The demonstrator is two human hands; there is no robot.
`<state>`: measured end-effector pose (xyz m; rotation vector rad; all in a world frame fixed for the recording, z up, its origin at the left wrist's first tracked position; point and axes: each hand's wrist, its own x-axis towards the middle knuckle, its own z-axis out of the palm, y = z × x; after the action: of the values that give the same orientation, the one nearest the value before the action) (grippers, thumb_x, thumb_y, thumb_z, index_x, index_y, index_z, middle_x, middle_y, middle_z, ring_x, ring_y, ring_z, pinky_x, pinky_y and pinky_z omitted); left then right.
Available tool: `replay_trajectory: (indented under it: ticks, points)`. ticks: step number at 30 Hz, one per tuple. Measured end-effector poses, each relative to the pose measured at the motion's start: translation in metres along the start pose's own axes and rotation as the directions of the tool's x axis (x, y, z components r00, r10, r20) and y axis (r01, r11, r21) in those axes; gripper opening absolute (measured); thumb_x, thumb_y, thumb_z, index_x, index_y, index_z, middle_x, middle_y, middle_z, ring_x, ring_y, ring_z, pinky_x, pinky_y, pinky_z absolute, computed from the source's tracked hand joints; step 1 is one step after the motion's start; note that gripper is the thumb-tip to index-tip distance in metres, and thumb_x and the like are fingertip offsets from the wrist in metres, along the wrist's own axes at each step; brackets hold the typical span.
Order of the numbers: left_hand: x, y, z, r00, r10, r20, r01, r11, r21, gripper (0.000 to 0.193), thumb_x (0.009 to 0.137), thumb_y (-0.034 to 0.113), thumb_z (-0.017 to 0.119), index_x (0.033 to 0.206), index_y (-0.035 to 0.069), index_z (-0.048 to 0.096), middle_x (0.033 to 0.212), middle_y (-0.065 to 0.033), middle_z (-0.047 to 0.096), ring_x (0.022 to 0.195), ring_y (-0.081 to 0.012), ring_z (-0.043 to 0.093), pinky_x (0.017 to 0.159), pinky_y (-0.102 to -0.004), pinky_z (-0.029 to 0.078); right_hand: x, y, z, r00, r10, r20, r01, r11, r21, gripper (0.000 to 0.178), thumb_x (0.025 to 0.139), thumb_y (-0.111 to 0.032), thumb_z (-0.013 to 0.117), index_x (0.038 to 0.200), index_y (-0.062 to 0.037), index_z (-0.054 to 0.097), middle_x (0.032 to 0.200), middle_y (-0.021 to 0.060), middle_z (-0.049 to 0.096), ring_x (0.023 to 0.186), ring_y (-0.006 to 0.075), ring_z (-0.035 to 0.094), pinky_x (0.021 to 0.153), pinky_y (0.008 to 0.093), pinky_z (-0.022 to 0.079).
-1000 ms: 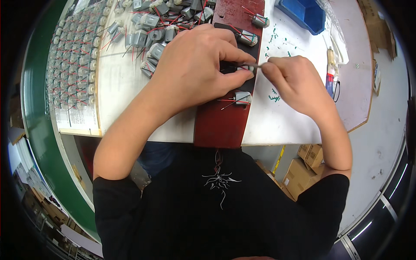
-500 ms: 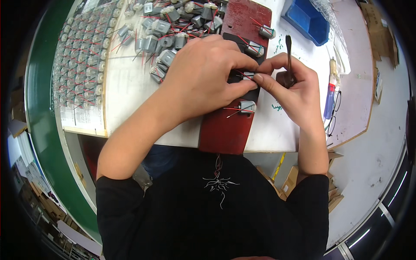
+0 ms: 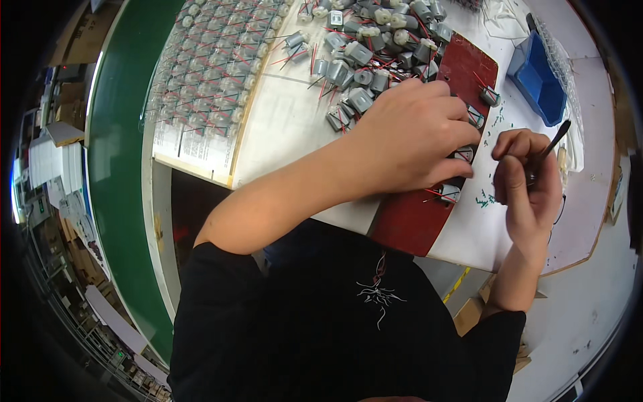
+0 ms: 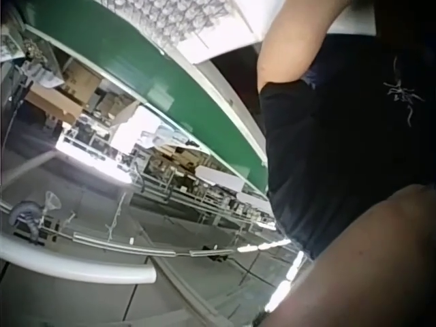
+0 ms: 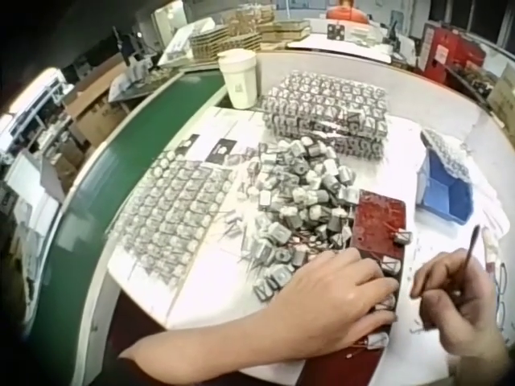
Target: Assembling small electronic components and wiring onto a red fixture on an assembly line.
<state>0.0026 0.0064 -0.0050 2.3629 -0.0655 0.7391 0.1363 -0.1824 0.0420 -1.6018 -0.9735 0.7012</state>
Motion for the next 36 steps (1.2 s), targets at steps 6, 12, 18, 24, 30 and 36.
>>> replay_trajectory:
  ticks: [6, 12, 18, 24, 30, 36]
  points:
    - [0.006, 0.000, -0.002, 0.988, -0.037, -0.152, -0.023, 0.927, -0.374, 0.020, 0.082, 0.013, 0.089, 0.100, 0.009, 0.080, 0.093, -0.0062, 0.073, 0.082, -0.0231, 0.069, 0.072, -0.0340, 0.054, -0.001, -0.003, 0.009, 0.989, 0.111, -0.101, -0.095, 0.984, 0.150, 0.019, 0.102, -0.002, 0.067, 0.118, 0.0004, 0.057, 0.105, 0.0062, 0.066, 0.065, 0.0040, 0.052, 0.054, 0.0184, 0.041]
    - [0.006, 0.006, -0.012, 0.992, -0.035, -0.123, -0.028, 0.880, -0.474, 0.020, 0.081, 0.003, 0.088, 0.099, 0.003, 0.078, 0.091, -0.0086, 0.072, 0.079, -0.0202, 0.069, 0.069, -0.0306, 0.054, -0.004, 0.003, 0.013, 0.978, 0.180, -0.109, -0.112, 0.884, 0.454, 0.027, 0.094, 0.002, 0.077, 0.115, -0.0012, 0.060, 0.098, 0.0077, 0.071, 0.059, 0.0046, 0.053, 0.049, 0.0196, 0.040]
    - [0.008, 0.005, -0.013, 0.995, 0.013, -0.094, -0.056, 0.882, -0.467, 0.018, 0.082, 0.000, 0.085, 0.097, 0.002, 0.075, 0.090, -0.0077, 0.071, 0.082, -0.0209, 0.067, 0.072, -0.0318, 0.053, -0.005, 0.008, 0.009, 0.983, 0.178, -0.052, -0.132, 0.869, 0.476, 0.027, 0.089, 0.006, 0.081, 0.110, 0.0002, 0.065, 0.102, 0.0119, 0.072, 0.062, 0.0066, 0.059, 0.050, 0.0199, 0.043]
    - [0.009, 0.008, -0.016, 0.987, 0.070, -0.145, -0.126, 0.894, -0.430, 0.021, 0.083, -0.001, 0.083, 0.099, 0.002, 0.070, 0.090, -0.0073, 0.070, 0.084, -0.0233, 0.065, 0.075, -0.0340, 0.051, -0.002, 0.014, 0.014, 0.984, -0.160, -0.082, 0.179, 0.892, 0.416, 0.024, 0.088, 0.006, 0.082, 0.108, 0.0019, 0.069, 0.107, 0.0161, 0.070, 0.071, 0.0091, 0.063, 0.055, 0.0201, 0.048]
    - [0.008, 0.008, -0.014, 0.982, 0.136, -0.133, -0.183, 0.870, -0.459, 0.023, 0.084, -0.002, 0.081, 0.101, 0.002, 0.067, 0.091, -0.0079, 0.070, 0.083, -0.0235, 0.065, 0.075, -0.0337, 0.051, -0.008, 0.010, 0.020, 0.975, -0.194, -0.107, 0.221, 0.890, 0.398, 0.019, 0.091, 0.001, 0.081, 0.105, 0.0046, 0.069, 0.107, 0.0178, 0.069, 0.080, 0.0147, 0.065, 0.070, 0.0253, 0.053]
    - [0.006, 0.009, -0.014, 0.990, 0.131, -0.048, -0.137, 0.837, -0.530, 0.020, 0.088, 0.002, 0.079, 0.103, 0.002, 0.066, 0.092, -0.0079, 0.069, 0.083, -0.0237, 0.064, 0.075, -0.0336, 0.050, -0.006, 0.011, 0.017, 0.966, -0.256, -0.027, 0.254, 0.934, 0.252, 0.017, 0.095, -0.003, 0.078, 0.104, 0.0054, 0.067, 0.104, 0.0168, 0.067, 0.089, 0.0206, 0.065, 0.080, 0.0319, 0.053]
